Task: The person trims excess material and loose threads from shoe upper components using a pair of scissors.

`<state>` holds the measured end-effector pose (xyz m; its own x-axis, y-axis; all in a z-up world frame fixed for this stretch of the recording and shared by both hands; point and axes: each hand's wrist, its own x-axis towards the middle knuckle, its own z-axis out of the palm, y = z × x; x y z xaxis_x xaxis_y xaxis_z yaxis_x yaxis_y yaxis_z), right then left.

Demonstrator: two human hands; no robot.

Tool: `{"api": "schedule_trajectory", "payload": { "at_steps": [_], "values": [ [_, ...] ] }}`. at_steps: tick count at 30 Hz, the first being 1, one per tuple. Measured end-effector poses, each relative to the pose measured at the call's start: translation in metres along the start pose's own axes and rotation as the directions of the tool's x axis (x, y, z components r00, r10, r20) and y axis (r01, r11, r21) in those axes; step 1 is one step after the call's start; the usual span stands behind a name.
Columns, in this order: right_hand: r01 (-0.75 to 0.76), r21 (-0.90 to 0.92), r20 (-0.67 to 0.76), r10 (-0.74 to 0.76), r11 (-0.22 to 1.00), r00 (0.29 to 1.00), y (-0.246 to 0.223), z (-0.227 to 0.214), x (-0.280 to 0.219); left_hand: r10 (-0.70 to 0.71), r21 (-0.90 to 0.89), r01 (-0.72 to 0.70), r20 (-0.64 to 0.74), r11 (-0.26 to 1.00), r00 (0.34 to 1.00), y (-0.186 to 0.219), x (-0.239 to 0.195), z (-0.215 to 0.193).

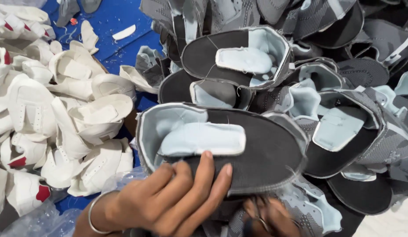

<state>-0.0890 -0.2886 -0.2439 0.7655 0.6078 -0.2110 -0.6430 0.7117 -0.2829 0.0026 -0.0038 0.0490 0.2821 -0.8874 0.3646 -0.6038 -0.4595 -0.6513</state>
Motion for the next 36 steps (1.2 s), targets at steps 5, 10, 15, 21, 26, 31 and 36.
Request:
{"api": "schedule_trajectory", "payload": {
  "at_steps": [5,10,15,21,26,31,36],
  "values": [
    [0.033,-0.312,0.097,-0.002,0.950,0.995,-0.038,0.003,0.045,-0.074,-0.024,0.074,-0.007,0.997,0.997,0.008,-0.012,-0.023],
    [0.055,-0.748,-0.084,-0.177,0.661,0.981,-0.053,-0.074,0.024,-0.876,-0.675,0.633,-0.044,0.380,0.480,0.050,-0.030,0.020],
    [0.313,-0.686,-0.312,-0.654,0.657,0.689,-0.096,-0.042,0.016,-0.746,-0.820,0.479,0.525,-0.315,0.409,0.098,0.004,0.106],
    [0.327,-0.768,-0.272,-0.743,0.551,0.611,-0.092,0.004,0.017,-0.674,-0.670,0.640,0.671,-0.375,0.308,0.151,-0.004,0.210],
    [0.100,-0.858,-0.334,-0.695,0.504,0.636,-0.082,0.029,0.028,-0.530,-0.549,0.738,0.791,-0.393,0.306,0.115,0.000,0.173],
    [0.095,-0.872,-0.321,-0.708,0.480,0.629,-0.083,0.041,0.024,-0.774,-0.703,0.710,0.428,0.039,0.467,0.087,0.012,0.145],
    [0.200,-0.851,-0.229,-0.685,0.486,0.692,-0.078,0.034,-0.002,-0.667,-0.843,0.488,0.231,0.227,0.708,0.066,0.033,0.150]
  ]
}}
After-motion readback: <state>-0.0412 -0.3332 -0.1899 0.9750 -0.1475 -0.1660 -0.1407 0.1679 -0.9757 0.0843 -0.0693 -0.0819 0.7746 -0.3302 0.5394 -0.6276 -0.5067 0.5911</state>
